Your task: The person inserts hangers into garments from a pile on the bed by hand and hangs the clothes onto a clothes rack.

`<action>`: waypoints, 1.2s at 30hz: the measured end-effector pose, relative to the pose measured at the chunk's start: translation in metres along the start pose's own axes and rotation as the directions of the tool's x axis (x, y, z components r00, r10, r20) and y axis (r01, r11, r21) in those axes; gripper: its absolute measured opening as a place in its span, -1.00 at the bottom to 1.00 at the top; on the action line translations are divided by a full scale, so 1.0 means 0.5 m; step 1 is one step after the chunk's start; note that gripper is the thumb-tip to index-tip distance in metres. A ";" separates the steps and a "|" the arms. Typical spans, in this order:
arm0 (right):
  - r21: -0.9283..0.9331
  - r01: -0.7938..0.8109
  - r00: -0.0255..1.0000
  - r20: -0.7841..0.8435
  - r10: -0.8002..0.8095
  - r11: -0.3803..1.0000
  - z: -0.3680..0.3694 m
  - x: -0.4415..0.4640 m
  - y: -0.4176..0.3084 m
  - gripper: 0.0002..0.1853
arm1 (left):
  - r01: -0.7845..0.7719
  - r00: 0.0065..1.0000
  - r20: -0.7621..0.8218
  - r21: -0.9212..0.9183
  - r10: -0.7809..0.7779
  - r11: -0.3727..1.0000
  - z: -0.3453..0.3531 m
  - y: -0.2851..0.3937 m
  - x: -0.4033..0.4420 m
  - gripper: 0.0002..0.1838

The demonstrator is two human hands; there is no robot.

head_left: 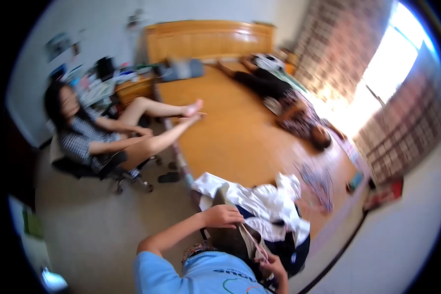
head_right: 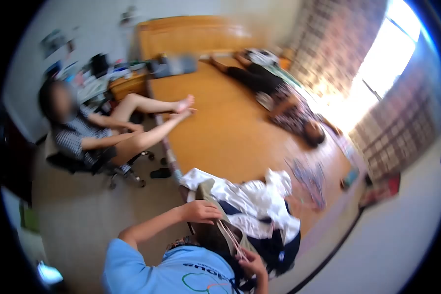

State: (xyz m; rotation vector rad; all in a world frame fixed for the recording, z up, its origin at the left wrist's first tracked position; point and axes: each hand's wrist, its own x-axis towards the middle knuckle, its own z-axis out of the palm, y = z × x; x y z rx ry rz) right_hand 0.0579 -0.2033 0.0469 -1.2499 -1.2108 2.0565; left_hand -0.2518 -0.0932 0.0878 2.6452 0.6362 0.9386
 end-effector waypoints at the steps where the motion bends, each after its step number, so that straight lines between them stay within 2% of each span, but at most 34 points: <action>1: 0.050 0.009 1.000 0.012 -0.010 0.999 0.007 0.006 -0.004 -0.36 | -0.046 0.998 0.048 0.070 0.043 0.996 -0.020 -0.006 -0.011 -0.73; 2: 0.040 -0.029 0.999 0.042 0.027 0.999 0.006 0.010 -0.006 -0.36 | -0.041 0.999 -0.020 0.169 0.045 0.985 -0.025 -0.018 -0.026 -0.79; 3: 0.040 -0.062 0.997 0.057 0.060 0.997 0.007 0.017 -0.013 -0.36 | -0.034 0.999 0.039 0.240 0.026 0.970 -0.036 -0.025 -0.036 -0.77; 5: 0.079 -0.133 0.987 0.098 0.125 0.988 0.035 0.017 -0.050 -0.36 | -0.077 0.995 0.072 0.186 0.064 0.980 -0.062 -0.008 -0.043 -0.73; 7: -0.103 -0.137 0.975 0.162 0.152 0.985 0.027 0.032 -0.044 -0.36 | -0.071 0.992 0.113 0.054 0.065 0.996 -0.047 0.018 -0.072 -0.73; 9: -0.154 -0.140 0.964 0.207 0.170 0.978 0.026 0.036 -0.045 -0.36 | 0.003 0.992 0.126 -0.018 0.000 1.000 -0.037 0.053 -0.106 -0.74; 10: -0.197 -0.137 0.952 0.246 0.184 0.971 0.023 0.039 -0.040 -0.37 | 0.056 0.989 0.137 0.012 -0.057 0.998 -0.033 0.077 -0.121 -0.76; 11: -0.152 -0.142 0.939 0.292 0.182 0.978 0.023 0.042 -0.031 -0.37 | 0.072 0.990 0.121 0.023 -0.075 0.997 -0.020 0.106 -0.126 -0.76; 13: -0.224 -0.171 0.913 0.330 0.240 0.959 0.070 0.041 -0.056 -0.38 | 0.234 0.971 0.069 -0.037 -0.231 0.972 -0.008 0.191 -0.121 -0.76; 15: -0.300 -0.196 0.854 0.416 0.313 0.934 0.059 0.058 -0.029 -0.38 | 0.296 0.955 0.024 0.032 -0.297 0.955 0.010 0.248 -0.133 -0.77; 18: -0.457 -0.104 0.786 0.507 0.355 0.883 0.066 0.058 -0.027 -0.36 | 0.412 0.910 -0.016 0.134 -0.413 0.901 0.030 0.336 -0.169 -0.77; 21: -0.499 0.025 0.533 0.739 0.411 0.866 0.088 0.077 -0.011 -0.27 | 0.490 0.872 -0.096 0.200 -0.480 0.849 0.038 0.437 -0.204 -0.77; 22: -0.395 -0.035 0.483 0.797 0.362 0.918 0.108 0.084 0.014 -0.20 | 0.530 0.848 -0.142 0.213 -0.511 0.821 0.033 0.468 -0.213 -0.77; 23: -0.428 -0.327 0.366 0.764 0.531 0.842 0.117 0.104 0.019 -0.20 | 0.555 0.832 -0.145 0.211 -0.536 0.804 0.026 0.501 -0.221 -0.77; 25: -0.547 -0.355 0.275 0.714 0.644 0.758 0.172 0.117 0.003 -0.24 | 0.658 0.749 -0.213 0.347 -0.627 0.669 -0.005 0.577 -0.230 -0.77; 26: -0.656 -0.093 0.405 0.662 0.631 0.749 0.201 0.126 0.014 -0.31 | 0.671 0.740 -0.278 0.368 -0.613 0.643 -0.015 0.611 -0.235 -0.78; 27: -0.732 0.170 0.522 0.634 0.570 0.660 0.233 0.131 0.025 -0.37 | 0.704 0.708 -0.289 0.367 -0.645 0.608 -0.021 0.646 -0.248 -0.78; 28: -0.780 0.352 0.563 0.618 0.548 0.517 0.273 0.133 0.019 -0.46 | 0.735 0.671 -0.332 0.415 -0.663 0.537 -0.025 0.683 -0.261 -0.79; 29: -0.784 0.518 0.600 0.618 0.508 0.342 0.313 0.134 0.017 -0.54 | 0.761 0.635 -0.379 0.460 -0.673 0.458 -0.029 0.721 -0.276 -0.80; 31: -0.719 0.695 0.668 0.646 0.369 0.000 0.385 0.133 0.043 -0.66 | 0.812 0.560 -0.484 0.483 -0.673 0.328 -0.036 0.802 -0.299 -0.80; 32: -0.606 0.788 0.613 0.757 0.227 -0.107 0.443 0.092 0.016 -0.68 | 0.841 0.508 -0.558 0.487 -0.657 0.236 -0.033 0.843 -0.314 -0.79; 33: -0.542 0.839 0.542 0.823 0.172 -0.048 0.472 0.107 0.062 -0.63 | 0.866 0.450 -0.632 0.481 -0.631 0.135 -0.029 0.885 -0.327 -0.78; 35: -0.450 0.892 0.436 0.844 0.314 -0.028 0.576 0.076 0.103 -0.57 | 0.890 0.332 -0.722 0.452 -0.607 -0.051 -0.018 0.965 -0.342 -0.76; 36: -0.368 0.930 0.350 0.864 0.361 -0.020 0.627 0.060 0.133 -0.57 | 0.877 0.297 -0.745 0.460 -0.597 -0.138 -0.008 1.005 -0.350 -0.76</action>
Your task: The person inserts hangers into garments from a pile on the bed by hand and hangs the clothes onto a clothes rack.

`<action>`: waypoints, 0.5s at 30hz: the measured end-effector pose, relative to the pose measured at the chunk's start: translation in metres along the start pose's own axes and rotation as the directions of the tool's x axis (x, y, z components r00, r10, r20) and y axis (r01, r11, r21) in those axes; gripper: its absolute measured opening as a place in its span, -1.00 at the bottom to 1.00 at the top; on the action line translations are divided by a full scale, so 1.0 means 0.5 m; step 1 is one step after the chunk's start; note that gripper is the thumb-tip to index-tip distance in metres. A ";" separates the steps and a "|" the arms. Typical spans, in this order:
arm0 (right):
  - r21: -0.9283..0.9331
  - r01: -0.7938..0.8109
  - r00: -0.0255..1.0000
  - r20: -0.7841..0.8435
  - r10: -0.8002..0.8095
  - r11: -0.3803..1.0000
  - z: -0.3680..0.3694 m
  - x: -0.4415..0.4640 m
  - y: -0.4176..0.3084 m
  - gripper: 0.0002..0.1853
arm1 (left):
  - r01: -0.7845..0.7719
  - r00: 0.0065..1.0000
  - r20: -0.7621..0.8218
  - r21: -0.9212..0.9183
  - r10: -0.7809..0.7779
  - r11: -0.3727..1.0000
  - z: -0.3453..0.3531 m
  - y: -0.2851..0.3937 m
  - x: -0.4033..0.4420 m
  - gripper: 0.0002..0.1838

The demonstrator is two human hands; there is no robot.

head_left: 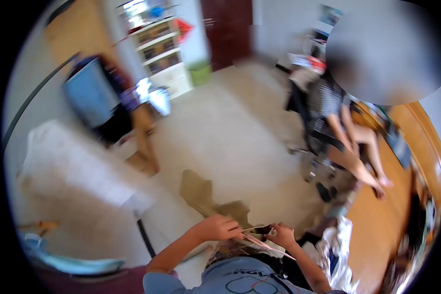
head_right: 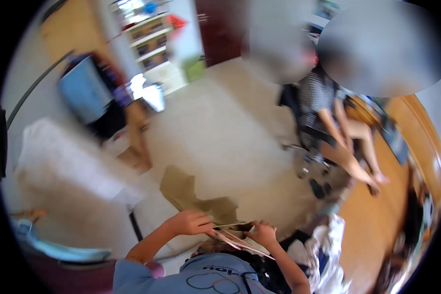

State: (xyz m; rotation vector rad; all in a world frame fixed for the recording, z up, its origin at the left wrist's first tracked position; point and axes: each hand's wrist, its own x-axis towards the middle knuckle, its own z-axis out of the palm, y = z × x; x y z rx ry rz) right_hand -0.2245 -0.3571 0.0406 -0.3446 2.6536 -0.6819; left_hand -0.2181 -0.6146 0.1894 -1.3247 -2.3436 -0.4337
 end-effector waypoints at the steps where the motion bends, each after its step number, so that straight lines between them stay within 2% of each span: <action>1: -0.050 0.071 0.997 0.020 -0.070 0.996 0.017 0.048 -0.034 -0.57 | 0.046 0.999 -0.002 0.079 -0.046 0.996 -0.024 -0.006 -0.035 -0.77; 5: -0.168 0.346 0.938 0.050 -0.342 0.923 0.057 0.224 -0.214 -0.60 | 0.295 0.955 -0.049 0.210 -0.292 0.932 -0.106 -0.034 -0.173 -0.79; 6: -0.161 0.418 0.909 0.071 -0.412 0.894 0.076 0.274 -0.256 -0.60 | 0.358 0.934 -0.090 0.292 -0.347 0.887 -0.117 -0.036 -0.202 -0.80; 8: -0.280 0.405 0.905 -0.010 -0.425 0.870 0.114 0.358 -0.307 -0.55 | 0.473 0.879 -0.140 0.374 -0.456 0.797 -0.137 -0.038 -0.247 -0.81; 9: -0.180 0.358 0.932 0.015 -0.362 0.916 0.126 0.412 -0.328 -0.51 | 0.551 0.831 -0.185 0.401 -0.525 0.731 -0.144 -0.037 -0.266 -0.81; 10: -0.154 0.351 0.932 -0.032 -0.360 0.924 0.127 0.458 -0.350 -0.51 | 0.621 0.774 -0.177 0.396 -0.608 0.676 -0.145 -0.037 -0.290 -0.85; 11: -0.141 0.346 0.934 -0.036 -0.354 0.927 0.110 0.495 -0.387 -0.50 | 0.621 0.771 -0.159 0.399 -0.616 0.674 -0.140 -0.040 -0.324 -0.85; 13: -0.185 0.471 0.859 -0.127 -0.496 0.863 0.092 0.569 -0.443 -0.48 | 0.824 0.553 -0.158 0.248 -0.818 0.509 -0.123 -0.045 -0.404 -0.88; 14: -0.186 0.541 0.809 -0.149 -0.568 0.820 0.079 0.600 -0.469 -0.50 | 0.907 0.414 -0.216 0.185 -0.884 0.379 -0.118 -0.042 -0.436 -0.92; 15: -0.163 0.595 0.772 -0.160 -0.616 0.787 0.054 0.614 -0.529 -0.52 | 0.894 0.328 -0.196 0.380 -0.924 0.237 -0.129 -0.049 -0.470 -0.89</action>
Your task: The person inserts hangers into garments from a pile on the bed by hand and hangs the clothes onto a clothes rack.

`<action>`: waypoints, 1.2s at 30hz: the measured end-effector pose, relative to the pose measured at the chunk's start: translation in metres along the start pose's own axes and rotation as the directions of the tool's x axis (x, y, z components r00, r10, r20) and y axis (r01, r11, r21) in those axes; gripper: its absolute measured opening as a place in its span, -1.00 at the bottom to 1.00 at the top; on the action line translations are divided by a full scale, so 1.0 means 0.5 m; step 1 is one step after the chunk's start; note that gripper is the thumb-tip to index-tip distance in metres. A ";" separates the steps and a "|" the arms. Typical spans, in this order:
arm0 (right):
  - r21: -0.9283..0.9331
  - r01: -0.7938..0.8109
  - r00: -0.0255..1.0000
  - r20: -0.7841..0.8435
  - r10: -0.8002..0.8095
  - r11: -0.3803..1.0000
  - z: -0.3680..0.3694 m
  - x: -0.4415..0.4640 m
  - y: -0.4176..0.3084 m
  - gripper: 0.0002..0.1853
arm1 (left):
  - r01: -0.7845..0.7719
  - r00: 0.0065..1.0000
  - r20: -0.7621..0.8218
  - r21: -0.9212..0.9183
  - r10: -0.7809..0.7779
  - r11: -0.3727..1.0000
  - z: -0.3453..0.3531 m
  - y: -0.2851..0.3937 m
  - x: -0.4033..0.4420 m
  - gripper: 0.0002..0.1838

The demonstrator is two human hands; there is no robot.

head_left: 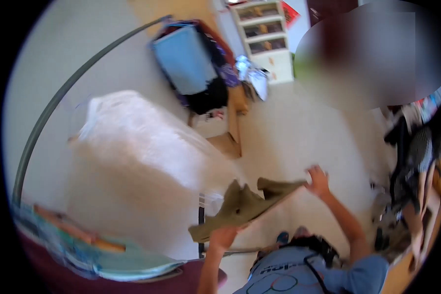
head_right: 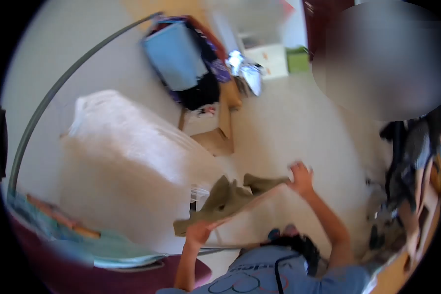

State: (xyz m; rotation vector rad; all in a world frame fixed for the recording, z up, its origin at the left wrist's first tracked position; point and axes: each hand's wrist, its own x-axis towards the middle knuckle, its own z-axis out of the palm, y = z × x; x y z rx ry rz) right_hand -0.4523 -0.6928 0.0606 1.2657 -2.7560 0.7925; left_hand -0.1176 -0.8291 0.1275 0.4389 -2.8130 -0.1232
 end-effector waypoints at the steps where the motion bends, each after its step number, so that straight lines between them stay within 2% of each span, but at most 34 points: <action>1: 0.025 0.062 0.998 0.003 -0.062 0.998 -0.033 0.039 -0.026 -0.55 | 0.097 0.993 -0.063 -0.040 -0.100 0.994 0.004 -0.009 0.002 -0.89; 2: 0.029 0.086 0.996 -0.009 -0.086 0.996 -0.048 0.083 -0.047 -0.57 | 0.196 0.972 -0.115 -0.088 -0.206 0.977 0.007 -0.025 0.012 -0.88; 3: 0.065 0.177 0.982 -0.076 -0.172 0.982 -0.063 0.119 -0.056 -0.57 | 0.225 0.965 -0.131 -0.021 -0.226 0.974 0.002 -0.029 0.026 -0.93; 4: 0.085 0.213 0.975 -0.078 -0.207 0.973 -0.087 0.159 -0.073 -0.58 | 0.267 0.953 -0.158 0.040 -0.257 0.963 0.003 -0.033 0.052 -0.94; 6: 0.136 0.269 0.963 -0.052 -0.264 0.954 -0.133 0.225 -0.103 -0.61 | 0.191 0.925 -0.319 -0.082 -0.207 0.978 0.015 -0.044 0.110 -0.90; 7: 0.131 0.262 0.965 -0.032 -0.260 0.956 -0.134 0.260 -0.119 -0.61 | 0.108 0.916 -0.385 -0.038 -0.114 0.993 0.021 -0.072 0.145 -0.92; 9: 0.022 0.461 0.874 -0.187 -0.450 0.887 -0.125 0.322 -0.120 -0.72 | 0.189 0.914 -0.356 -0.049 -0.194 0.981 0.033 -0.064 0.220 -0.94; 10: 0.026 0.472 0.871 -0.172 -0.461 0.881 -0.113 0.352 -0.118 -0.72 | 0.253 0.907 -0.334 -0.054 -0.256 0.966 0.042 -0.062 0.259 -0.92; 11: -0.101 0.494 0.862 -0.075 -0.502 0.864 -0.105 0.382 -0.112 -0.78 | 0.272 0.901 -0.336 -0.055 -0.274 0.961 0.062 -0.057 0.298 -0.92; 12: -0.224 0.523 0.846 0.021 -0.532 0.823 -0.098 0.413 -0.107 -0.83 | 0.305 0.864 -0.373 -0.149 -0.339 0.941 0.084 -0.049 0.339 -0.92; 13: -0.275 0.521 0.844 0.024 -0.536 0.808 -0.083 0.440 -0.093 -0.88 | 0.329 0.819 -0.410 -0.238 -0.402 0.914 0.102 -0.041 0.381 -0.91; 14: -0.270 0.546 0.827 0.026 -0.561 0.793 -0.072 0.469 -0.081 -0.88 | 0.350 0.820 -0.392 -0.233 -0.417 0.908 0.114 -0.035 0.425 -0.89; 16: -0.235 0.491 0.862 -0.012 -0.508 0.839 -0.065 0.523 -0.057 -0.87 | 0.427 0.789 -0.320 -0.327 -0.524 0.843 0.149 -0.020 0.481 -0.87; 18: -0.044 0.409 0.912 0.059 -0.406 0.912 -0.057 0.572 -0.067 -0.88 | 0.473 0.749 -0.266 -0.427 -0.607 0.771 0.175 -0.006 0.546 -0.84; 20: 0.015 0.467 0.884 0.001 -0.468 0.884 -0.016 0.590 -0.090 -0.81 | 0.452 0.734 -0.276 -0.483 -0.621 0.750 0.186 0.000 0.611 -0.86; 22: 0.155 0.574 0.812 0.022 -0.583 0.804 -0.001 0.585 -0.140 -0.81 | 0.468 0.678 -0.268 -0.561 -0.684 0.683 0.190 -0.007 0.660 -0.87; 24: 0.205 0.677 0.706 0.093 -0.702 0.707 0.018 0.598 -0.183 -0.79 | 0.486 0.607 -0.249 -0.634 -0.754 0.601 0.188 -0.044 0.689 -0.88; 26: 0.255 0.748 0.608 0.107 -0.787 0.613 0.001 0.674 -0.214 -0.75 | 0.522 0.538 -0.286 -0.625 -0.793 0.580 0.189 -0.088 0.713 -0.85; 28: 0.290 0.778 0.552 0.106 -0.827 0.557 -0.037 0.742 -0.216 -0.71 | 0.483 0.542 -0.371 -0.596 -0.754 0.641 0.177 -0.109 0.722 -0.84; 29: 0.254 0.852 0.451 0.088 -0.888 0.458 -0.031 0.823 -0.230 -0.67 | 0.496 0.566 -0.371 -0.559 -0.736 0.664 0.144 -0.163 0.740 -0.84; 30: 0.204 0.906 0.362 0.082 -0.928 0.372 -0.034 0.875 -0.240 -0.63 | 0.455 0.575 -0.442 -0.527 -0.688 0.718 0.141 -0.201 0.747 -0.84; 31: 0.190 0.906 0.364 0.102 -0.926 0.377 -0.037 0.916 -0.264 -0.63 | 0.478 0.566 -0.455 -0.499 -0.688 0.723 0.130 -0.234 0.755 -0.84; 32: 0.192 0.931 0.293 0.111 -0.950 0.310 -0.045 0.959 -0.286 -0.66 | 0.410 0.566 -0.533 -0.479 -0.629 0.776 0.116 -0.275 0.771 -0.84; 33: 0.191 0.949 0.229 0.126 -0.965 0.250 -0.053 1.002 -0.301 -0.68 | 0.393 0.568 -0.542 -0.481 -0.619 0.783 0.090 -0.312 0.790 -0.84; 34: 0.163 0.948 0.249 0.152 -0.957 0.272 -0.055 1.045 -0.319 -0.68 | 0.331 0.550 -0.627 -0.441 -0.551 0.834 0.079 -0.358 0.811 -0.86; 35: 0.115 0.979 0.138 0.249 -0.959 0.171 -0.050 1.088 -0.339 -0.72 | 0.291 0.566 -0.673 -0.377 -0.476 0.879 0.057 -0.397 0.834 -0.85; 36: 0.088 0.994 0.026 0.344 -0.939 0.059 -0.049 1.121 -0.360 -0.76 | 0.269 0.567 -0.678 -0.385 -0.468 0.883 0.035 -0.430 0.856 -0.85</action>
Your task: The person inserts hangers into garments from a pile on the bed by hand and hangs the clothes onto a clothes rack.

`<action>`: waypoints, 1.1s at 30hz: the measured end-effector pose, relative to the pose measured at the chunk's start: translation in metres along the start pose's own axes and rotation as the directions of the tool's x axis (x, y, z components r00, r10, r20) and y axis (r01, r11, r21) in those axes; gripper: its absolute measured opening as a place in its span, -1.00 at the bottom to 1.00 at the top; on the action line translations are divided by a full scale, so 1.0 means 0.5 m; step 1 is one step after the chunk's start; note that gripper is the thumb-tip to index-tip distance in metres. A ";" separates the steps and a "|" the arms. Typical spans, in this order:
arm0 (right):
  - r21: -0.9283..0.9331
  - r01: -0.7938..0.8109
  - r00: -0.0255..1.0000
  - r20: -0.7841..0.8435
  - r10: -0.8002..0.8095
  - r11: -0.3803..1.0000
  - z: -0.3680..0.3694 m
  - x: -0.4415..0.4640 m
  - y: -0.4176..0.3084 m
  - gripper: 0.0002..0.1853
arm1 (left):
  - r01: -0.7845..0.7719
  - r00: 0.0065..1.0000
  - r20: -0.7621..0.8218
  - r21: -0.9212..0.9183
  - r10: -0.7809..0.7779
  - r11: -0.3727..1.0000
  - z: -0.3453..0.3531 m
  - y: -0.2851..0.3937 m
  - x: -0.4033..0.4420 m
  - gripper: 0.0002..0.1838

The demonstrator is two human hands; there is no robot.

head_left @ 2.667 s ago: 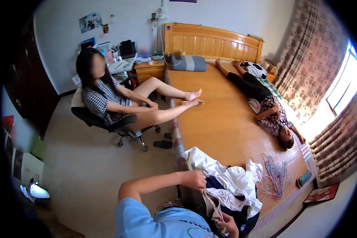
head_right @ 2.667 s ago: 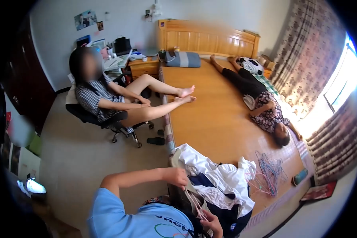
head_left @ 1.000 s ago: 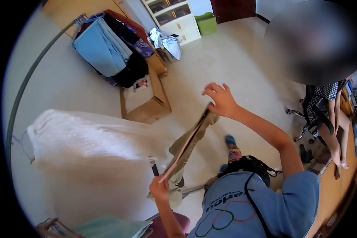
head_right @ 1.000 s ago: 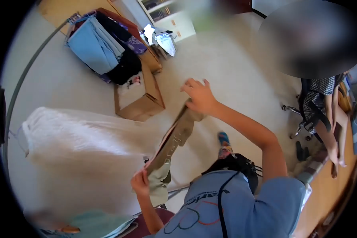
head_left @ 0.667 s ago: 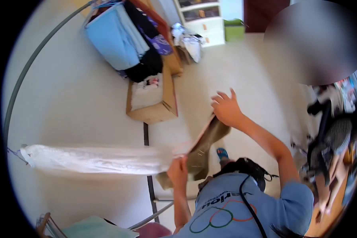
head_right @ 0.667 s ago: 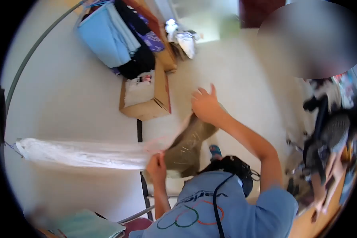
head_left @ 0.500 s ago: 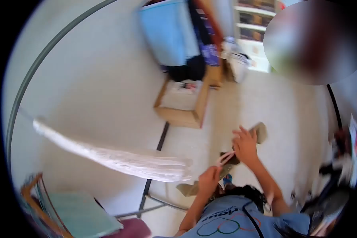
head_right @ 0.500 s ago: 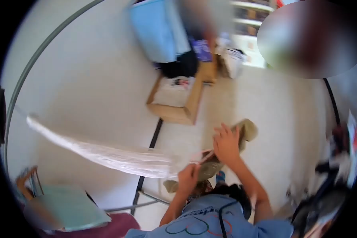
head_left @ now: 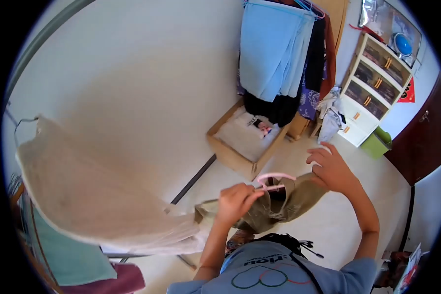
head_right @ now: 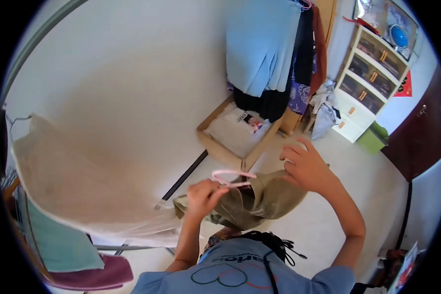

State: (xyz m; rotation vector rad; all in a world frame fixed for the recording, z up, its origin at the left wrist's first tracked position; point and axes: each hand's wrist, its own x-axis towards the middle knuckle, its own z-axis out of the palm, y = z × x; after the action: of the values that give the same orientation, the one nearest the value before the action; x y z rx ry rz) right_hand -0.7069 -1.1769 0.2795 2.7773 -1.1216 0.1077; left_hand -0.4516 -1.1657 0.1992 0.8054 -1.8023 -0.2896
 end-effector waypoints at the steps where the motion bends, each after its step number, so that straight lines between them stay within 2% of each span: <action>1: -0.006 -0.012 1.000 0.005 0.012 1.000 -0.010 0.025 0.022 -0.76 | 0.008 1.000 -0.007 0.010 -0.008 1.000 0.000 -0.020 0.040 -0.84; 4: 0.010 -0.060 0.993 -0.100 0.061 0.998 -0.031 0.096 0.072 -0.80 | -0.045 0.999 -0.009 0.061 0.046 0.997 0.001 -0.103 0.135 -0.81; 6: -0.073 -0.145 0.967 -0.223 0.125 0.987 -0.048 0.121 0.099 -0.80 | -0.071 0.997 0.006 0.086 0.071 0.994 -0.007 -0.125 0.164 -0.84; 8: -0.061 -0.118 0.944 -0.317 0.093 0.991 -0.053 0.146 0.162 -0.79 | 0.009 0.999 0.032 0.236 -0.017 0.972 -0.024 -0.158 0.186 -0.86; 10: -0.048 -0.142 0.911 -0.398 0.111 0.989 -0.055 0.180 0.224 -0.77 | 0.137 0.985 0.078 0.166 -0.152 0.977 -0.056 -0.182 0.193 -0.84; 11: -0.088 -0.135 0.907 -0.412 0.088 0.987 -0.060 0.201 0.249 -0.75 | 0.173 0.972 0.139 0.112 -0.187 0.979 -0.069 -0.210 0.182 -0.81; 12: -0.104 -0.124 0.901 -0.427 0.068 0.987 -0.060 0.224 0.278 -0.75 | 0.299 0.923 0.245 0.024 -0.296 0.954 -0.084 -0.224 0.169 -0.78; 13: -0.130 -0.066 0.897 -0.441 0.001 0.989 -0.057 0.255 0.309 -0.75 | 0.370 0.869 0.389 -0.101 -0.306 0.923 -0.098 -0.241 0.157 -0.78; 15: -0.157 0.038 0.890 -0.444 -0.104 0.987 -0.055 0.334 0.366 -0.76 | 0.408 0.853 0.442 -0.228 -0.279 0.884 -0.098 -0.231 0.128 -0.79; 16: -0.164 0.064 0.873 -0.468 -0.135 0.984 -0.058 0.380 0.382 -0.76 | 0.453 0.849 0.415 -0.258 -0.326 0.853 -0.089 -0.211 0.122 -0.81; 17: -0.160 0.120 0.849 -0.495 -0.185 0.980 -0.062 0.429 0.394 -0.76 | 0.431 0.880 0.340 -0.277 -0.332 0.859 -0.075 -0.189 0.126 -0.82; 18: -0.151 0.183 0.823 -0.517 -0.235 0.971 -0.062 0.480 0.402 -0.77 | 0.539 0.830 0.295 -0.200 -0.474 0.819 -0.076 -0.157 0.137 -0.84; 20: -0.123 0.312 0.742 -0.588 -0.322 0.942 -0.057 0.610 0.426 -0.80 | 0.552 0.830 0.049 -0.212 -0.555 0.807 -0.080 -0.097 0.178 -0.84; 22: -0.044 0.407 0.678 -0.655 -0.334 0.912 -0.080 0.725 0.403 -0.84 | 0.599 0.760 -0.227 -0.119 -0.609 0.792 -0.103 -0.039 0.232 -0.84; 24: -0.016 0.475 0.594 -0.732 -0.334 0.880 -0.127 0.815 0.367 -0.94 | 0.686 0.664 -0.354 -0.062 -0.659 0.725 -0.136 0.047 0.318 -0.84; 26: 0.087 0.590 0.536 -0.786 -0.308 0.803 -0.173 0.905 0.322 -0.90 | 0.660 0.727 -0.414 0.200 -0.548 0.725 -0.169 0.112 0.391 -0.83; 28: 0.170 0.624 0.482 -0.852 -0.204 0.763 -0.223 0.951 0.265 -0.75 | 0.640 0.753 -0.503 0.410 -0.425 0.649 -0.195 0.160 0.442 -0.80; 30: 0.199 0.677 0.445 -0.877 -0.179 0.709 -0.264 0.984 0.225 -0.73 | 0.627 0.769 -0.553 0.551 -0.322 0.551 -0.219 0.197 0.484 -0.76; 31: 0.219 0.706 0.418 -0.897 -0.147 0.673 -0.285 0.999 0.208 -0.71 | 0.636 0.761 -0.570 0.560 -0.310 0.531 -0.224 0.213 0.501 -0.76; 33: 0.205 0.737 0.387 -0.909 -0.154 0.644 -0.322 1.023 0.177 -0.70 | 0.573 0.816 -0.522 0.676 -0.248 0.463 -0.229 0.242 0.532 -0.75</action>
State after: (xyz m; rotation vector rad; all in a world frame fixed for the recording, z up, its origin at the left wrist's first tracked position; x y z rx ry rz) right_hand -0.4026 -1.5645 0.5091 2.6723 0.0729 1.8060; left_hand -0.4426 -1.2274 0.5064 1.8663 -1.2891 0.4330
